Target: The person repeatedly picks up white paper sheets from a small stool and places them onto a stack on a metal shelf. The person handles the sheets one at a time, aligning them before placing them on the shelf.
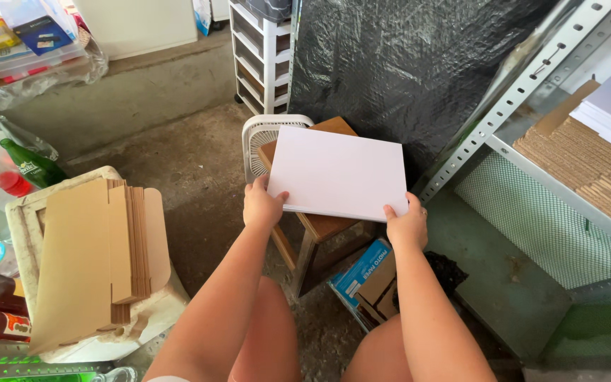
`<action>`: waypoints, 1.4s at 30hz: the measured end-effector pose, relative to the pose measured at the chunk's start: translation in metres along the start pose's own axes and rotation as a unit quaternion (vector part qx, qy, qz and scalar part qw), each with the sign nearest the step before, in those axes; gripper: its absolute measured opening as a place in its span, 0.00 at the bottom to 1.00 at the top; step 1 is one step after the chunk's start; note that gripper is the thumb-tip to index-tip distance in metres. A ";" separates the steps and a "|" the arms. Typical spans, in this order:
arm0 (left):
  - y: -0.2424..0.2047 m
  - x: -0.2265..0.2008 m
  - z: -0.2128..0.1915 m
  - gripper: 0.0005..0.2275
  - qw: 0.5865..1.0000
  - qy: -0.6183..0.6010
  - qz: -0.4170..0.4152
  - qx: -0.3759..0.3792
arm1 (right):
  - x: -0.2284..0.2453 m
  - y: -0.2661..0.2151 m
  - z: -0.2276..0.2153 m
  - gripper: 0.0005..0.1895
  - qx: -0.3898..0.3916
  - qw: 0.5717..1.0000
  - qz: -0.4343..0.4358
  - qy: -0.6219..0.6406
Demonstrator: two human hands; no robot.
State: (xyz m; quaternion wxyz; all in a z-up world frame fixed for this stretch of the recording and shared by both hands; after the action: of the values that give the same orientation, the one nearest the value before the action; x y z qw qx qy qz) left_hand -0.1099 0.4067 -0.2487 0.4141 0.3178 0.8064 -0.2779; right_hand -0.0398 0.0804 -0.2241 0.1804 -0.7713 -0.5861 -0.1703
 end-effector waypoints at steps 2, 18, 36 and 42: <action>-0.004 -0.001 0.000 0.31 1.000 -0.005 0.002 -0.004 | -0.005 0.010 0.004 0.32 0.005 1.000 -0.003 0.001; 0.004 0.023 0.011 0.29 0.995 -0.082 0.044 -0.029 | -0.014 0.016 0.016 0.37 0.017 0.999 0.017 0.022; 0.008 0.027 0.014 0.29 0.995 -0.080 0.052 -0.038 | -0.015 0.005 0.012 0.32 -0.007 0.998 0.025 0.063; 0.004 0.024 0.013 0.29 0.994 -0.086 0.060 -0.044 | -0.016 0.007 0.013 0.32 -0.005 0.998 0.028 0.053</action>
State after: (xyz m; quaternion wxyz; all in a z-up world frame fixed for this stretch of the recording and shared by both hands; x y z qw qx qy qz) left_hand -0.1117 0.4074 -0.2763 0.5114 0.3222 0.7585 -0.2436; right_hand -0.0362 0.0711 -0.2439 0.2125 -0.7781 -0.5531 -0.2087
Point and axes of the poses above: each hand's wrist, its own y-axis towards the middle knuckle, its own z-axis out of the palm, x = y × z, the point moved 4 cm from there along y, towards the middle knuckle, and after that the axes turned 8 degrees about -y, right-handed, at the moved point
